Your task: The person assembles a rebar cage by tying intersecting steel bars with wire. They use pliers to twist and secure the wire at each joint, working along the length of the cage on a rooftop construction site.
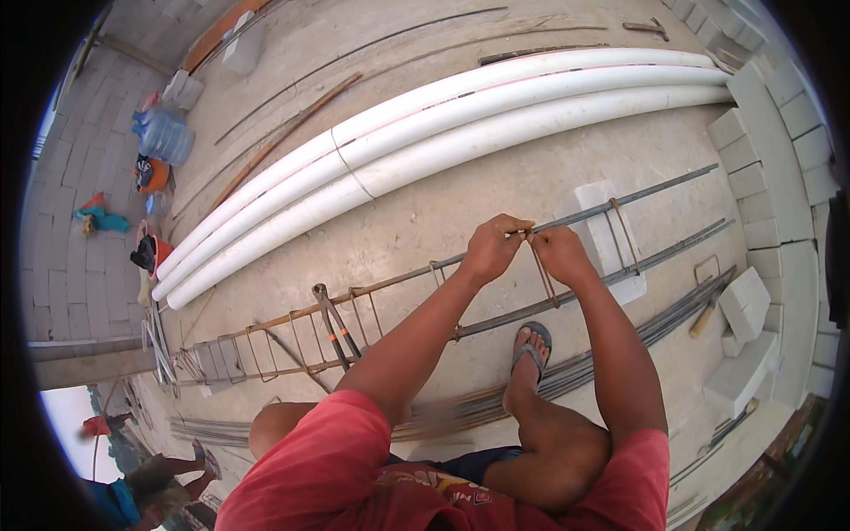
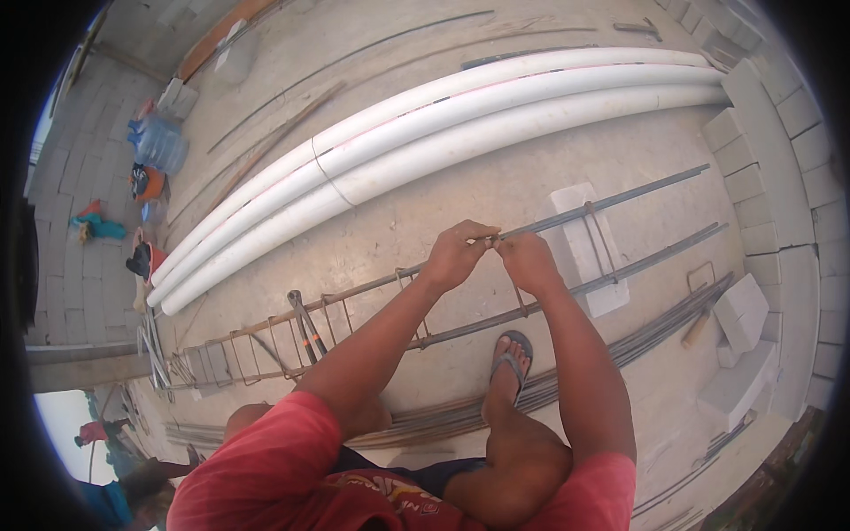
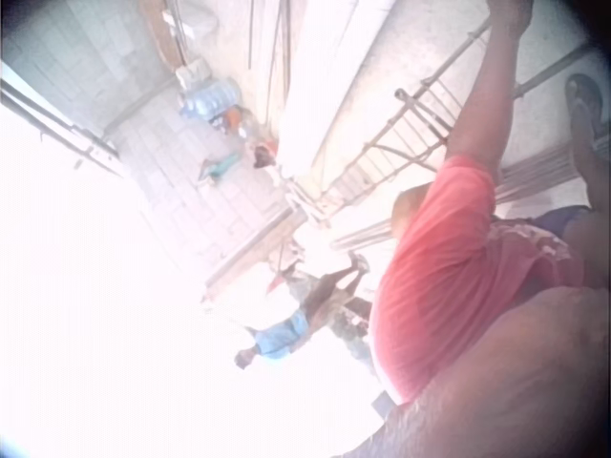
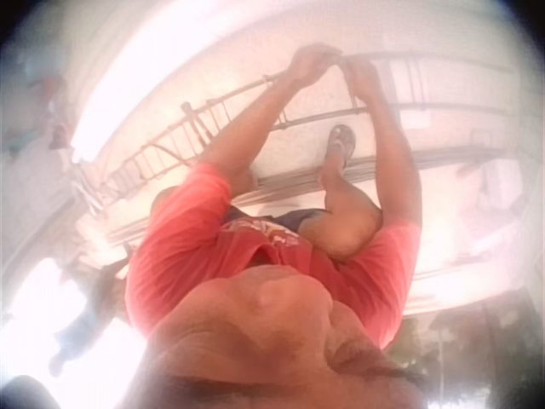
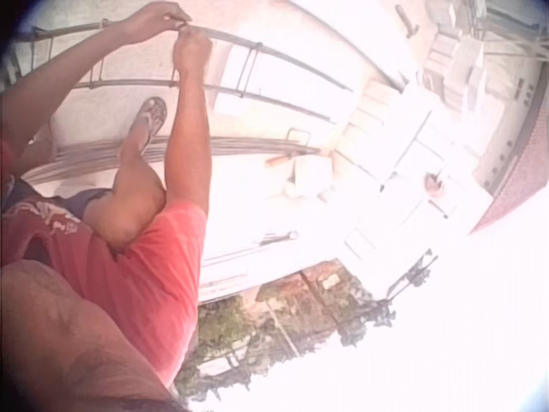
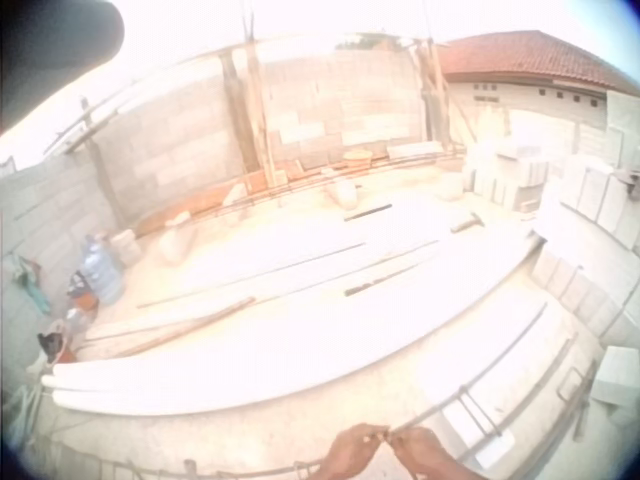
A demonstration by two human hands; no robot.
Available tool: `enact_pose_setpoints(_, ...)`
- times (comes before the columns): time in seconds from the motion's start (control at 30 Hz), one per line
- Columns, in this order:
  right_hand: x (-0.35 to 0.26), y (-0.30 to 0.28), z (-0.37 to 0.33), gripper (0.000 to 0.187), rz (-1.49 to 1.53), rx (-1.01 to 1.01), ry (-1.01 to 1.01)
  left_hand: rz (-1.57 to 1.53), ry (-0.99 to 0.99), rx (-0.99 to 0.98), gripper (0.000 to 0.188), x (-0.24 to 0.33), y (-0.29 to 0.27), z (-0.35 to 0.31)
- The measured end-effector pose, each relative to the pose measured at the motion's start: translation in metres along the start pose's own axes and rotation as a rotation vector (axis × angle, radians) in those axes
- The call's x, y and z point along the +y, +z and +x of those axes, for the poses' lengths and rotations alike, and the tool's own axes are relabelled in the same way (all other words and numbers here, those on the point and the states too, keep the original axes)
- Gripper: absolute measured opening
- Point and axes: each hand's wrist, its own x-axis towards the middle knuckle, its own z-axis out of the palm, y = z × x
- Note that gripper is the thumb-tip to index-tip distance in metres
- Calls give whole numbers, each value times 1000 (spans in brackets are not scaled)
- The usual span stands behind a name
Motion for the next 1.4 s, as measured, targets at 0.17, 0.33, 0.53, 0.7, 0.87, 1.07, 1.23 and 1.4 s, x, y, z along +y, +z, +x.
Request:
enact_pose_setpoints(0.17, 0, -51, 5, 19, -309, 6, -31, -37, -20, 12, 23, 1, 1, 6)
enact_pose_setpoints(0.33, -52, -70, 17, 12, -687, -101, -177, 16, -86, 81, 26, 8, 1, 9)
enact_pose_setpoints(0.53, -71, -49, 51, 8, -733, -167, -283, -56, -235, 116, 52, 14, -2, 13)
enact_pose_setpoints(0.7, -44, -54, 70, 9, -676, -86, -223, -79, -196, 90, 56, 16, -3, 12)
enact_pose_setpoints(0.87, -67, -60, 51, 9, -1003, -371, -137, -72, -227, 101, 53, 14, -5, 9)
enact_pose_setpoints(1.07, -100, -56, 59, 10, -822, -361, -210, -17, -270, 90, 49, 20, -6, 10)
enact_pose_setpoints(1.23, -77, -43, 76, 10, -839, -189, -219, -64, -273, 38, 49, 23, -4, 10)
enact_pose_setpoints(1.4, -125, -23, 33, 25, -845, 173, -501, -57, -96, 190, 48, -3, -49, -15)
